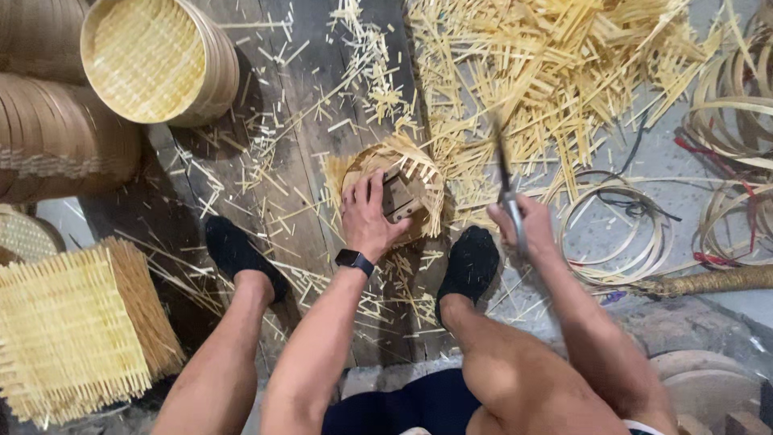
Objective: The person sits on the floor and repeatedly trims the edges of woven bamboo mats using shears and a wooden template. They place the template on the mat, cut the excess material, and stack the finished pieces.
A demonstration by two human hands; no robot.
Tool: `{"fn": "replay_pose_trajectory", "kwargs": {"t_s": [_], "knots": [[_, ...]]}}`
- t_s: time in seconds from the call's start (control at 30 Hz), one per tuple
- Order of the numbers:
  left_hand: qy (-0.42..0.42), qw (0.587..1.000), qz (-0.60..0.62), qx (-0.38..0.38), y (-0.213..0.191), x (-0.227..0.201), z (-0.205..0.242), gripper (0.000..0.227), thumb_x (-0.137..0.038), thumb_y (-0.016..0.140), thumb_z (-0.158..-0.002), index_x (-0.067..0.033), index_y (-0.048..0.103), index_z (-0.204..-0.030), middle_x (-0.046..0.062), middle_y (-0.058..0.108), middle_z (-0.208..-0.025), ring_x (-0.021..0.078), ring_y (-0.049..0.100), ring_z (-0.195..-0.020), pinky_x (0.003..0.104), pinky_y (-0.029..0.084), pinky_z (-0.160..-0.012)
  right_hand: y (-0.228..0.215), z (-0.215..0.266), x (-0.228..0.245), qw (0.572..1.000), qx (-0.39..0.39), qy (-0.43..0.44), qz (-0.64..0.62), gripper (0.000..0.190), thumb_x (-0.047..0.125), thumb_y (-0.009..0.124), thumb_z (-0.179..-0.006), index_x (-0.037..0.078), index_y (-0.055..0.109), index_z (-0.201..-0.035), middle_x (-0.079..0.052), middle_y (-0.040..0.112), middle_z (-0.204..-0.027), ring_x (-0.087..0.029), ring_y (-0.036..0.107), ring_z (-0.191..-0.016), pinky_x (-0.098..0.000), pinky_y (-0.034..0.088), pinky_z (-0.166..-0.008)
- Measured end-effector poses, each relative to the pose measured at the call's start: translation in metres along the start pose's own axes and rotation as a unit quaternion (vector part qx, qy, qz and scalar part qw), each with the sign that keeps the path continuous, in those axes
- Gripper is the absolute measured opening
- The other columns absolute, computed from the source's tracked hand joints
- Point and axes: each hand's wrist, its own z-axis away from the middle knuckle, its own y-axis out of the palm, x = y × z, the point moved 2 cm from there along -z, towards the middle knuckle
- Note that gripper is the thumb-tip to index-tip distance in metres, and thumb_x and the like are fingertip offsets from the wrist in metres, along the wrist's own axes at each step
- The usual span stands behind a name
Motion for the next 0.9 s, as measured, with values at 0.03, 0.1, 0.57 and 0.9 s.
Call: {"fn": "replay_pose_trajectory", "kwargs": {"t_s": [0.03,0.1,0.57,0.9], "knots": [[-0.002,1.000,-0.001,0.001,0.000,0.000,0.000,0.110,-0.036,0.095,-0.054,-0.0155,0.044,-0.149,0.011,0.050,-0.138,0.0383,0.047,-0.128,0.052,0.040,-0.109,0.008,0.016,0.016,0.997,-0.028,-0.043,-0.062,0.037,0.043,0.075,-0.092,0.007,0.067,-0.092,-0.003,0.062,-0.069,-0.010,0.059,-0.058,-0.0271,0.048,-0.049],[-0.007,1.000,-0.002,0.001,0.000,-0.001,0.001,0.111,-0.037,0.095,-0.053,-0.0157,0.043,-0.149,0.010,0.050,-0.139,0.0383,0.046,-0.128,0.053,0.038,-0.110,0.024,0.045,0.041,0.970,-0.087,-0.132,-0.185,0.043,0.046,0.069,-0.102,0.008,0.060,-0.085,0.001,0.063,-0.071,-0.009,0.063,-0.059,-0.0251,0.055,-0.050],[-0.022,0.999,0.024,0.008,0.001,-0.001,0.000,0.108,-0.033,0.094,-0.054,-0.0140,0.044,-0.147,0.016,0.048,-0.140,0.0424,0.044,-0.130,0.053,0.038,-0.111,0.015,-0.005,-0.011,0.947,0.072,-0.010,0.313,0.051,0.053,0.071,-0.088,0.005,0.070,-0.104,-0.017,0.067,-0.086,-0.033,0.066,-0.077,-0.0459,0.055,-0.067],[-0.038,0.999,0.024,-0.008,0.007,-0.009,0.010,0.110,-0.034,0.095,-0.053,-0.0127,0.042,-0.148,0.017,0.048,-0.139,0.0428,0.045,-0.128,0.053,0.039,-0.111,0.028,-0.005,0.000,0.834,-0.049,-0.187,0.517,0.061,0.054,0.077,-0.074,-0.001,0.064,-0.100,-0.018,0.064,-0.100,-0.036,0.063,-0.097,-0.0469,0.053,-0.087]]}}
